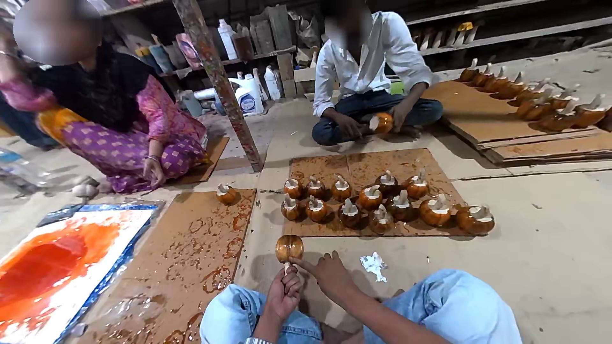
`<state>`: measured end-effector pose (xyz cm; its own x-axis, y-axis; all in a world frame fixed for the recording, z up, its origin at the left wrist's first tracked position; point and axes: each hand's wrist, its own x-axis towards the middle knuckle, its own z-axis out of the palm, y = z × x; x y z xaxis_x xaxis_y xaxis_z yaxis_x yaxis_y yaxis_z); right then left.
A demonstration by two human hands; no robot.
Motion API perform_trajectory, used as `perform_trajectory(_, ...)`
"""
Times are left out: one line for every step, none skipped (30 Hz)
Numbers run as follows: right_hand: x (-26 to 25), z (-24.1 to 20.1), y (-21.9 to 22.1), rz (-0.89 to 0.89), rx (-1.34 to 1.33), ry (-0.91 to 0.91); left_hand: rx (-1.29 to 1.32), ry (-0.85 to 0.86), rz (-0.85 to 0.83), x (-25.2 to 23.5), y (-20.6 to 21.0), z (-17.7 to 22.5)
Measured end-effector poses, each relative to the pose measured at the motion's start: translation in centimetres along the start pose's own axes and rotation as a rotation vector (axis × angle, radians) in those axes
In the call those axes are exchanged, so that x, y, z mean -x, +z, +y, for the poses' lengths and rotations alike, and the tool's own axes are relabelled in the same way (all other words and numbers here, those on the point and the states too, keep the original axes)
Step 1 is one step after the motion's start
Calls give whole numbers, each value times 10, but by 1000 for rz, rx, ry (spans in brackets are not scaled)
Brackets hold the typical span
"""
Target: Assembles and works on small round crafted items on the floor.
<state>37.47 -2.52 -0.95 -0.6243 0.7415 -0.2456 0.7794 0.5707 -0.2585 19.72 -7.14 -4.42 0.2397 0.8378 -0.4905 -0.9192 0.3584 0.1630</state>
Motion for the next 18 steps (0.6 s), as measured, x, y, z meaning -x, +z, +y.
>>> perform_trajectory(-1,2,-2,-11,5,10,11,-11,-26,0,-1,1)
perform_trajectory(-2,4,-6,-21,-7,25,16,-25,-52,1,-2,1)
perform_trajectory(-2,6,-10,-28,-33,40,9,-39,-78,2,-1,2)
perform_trajectory(-1,8,-13,-27,-67,54,-3,-52,-102,4,-1,3)
perform_trajectory(-1,10,-14,-19,-104,65,-18,-66,-124,5,1,3)
perform_trajectory(0,11,-16,-9,-140,75,-33,-79,-141,5,1,3)
perform_trajectory(1,12,-18,-7,-176,87,-48,-89,-150,6,2,3)
perform_trajectory(1,14,-20,-7,-213,94,-65,-92,-150,6,2,2)
perform_trajectory(0,16,-23,-16,-264,97,-83,-93,-147,6,2,1)
perform_trajectory(-2,19,-26,-45,-332,110,-96,-98,-147,6,1,1)
perform_trajectory(-4,21,-27,-68,-403,124,-102,-101,-146,6,1,0)
perform_trajectory(-7,22,-28,-90,-474,135,-105,-103,-143,6,0,0)
perform_trajectory(-10,24,-28,-105,-536,138,-104,-106,-146,5,0,0)
perform_trajectory(-13,25,-26,-111,-586,131,-99,-106,-155,5,-1,1)
perform_trajectory(-15,26,-24,-115,-617,117,-93,-99,-170,4,-2,1)
perform_trajectory(-16,26,-22,-116,-625,103,-89,-79,-169,4,-2,1)
perform_trajectory(-16,26,-21,-120,-609,91,-81,-51,-153,4,-2,1)
perform_trajectory(-15,24,-20,-123,-576,83,-72,-23,-130,3,-1,0)
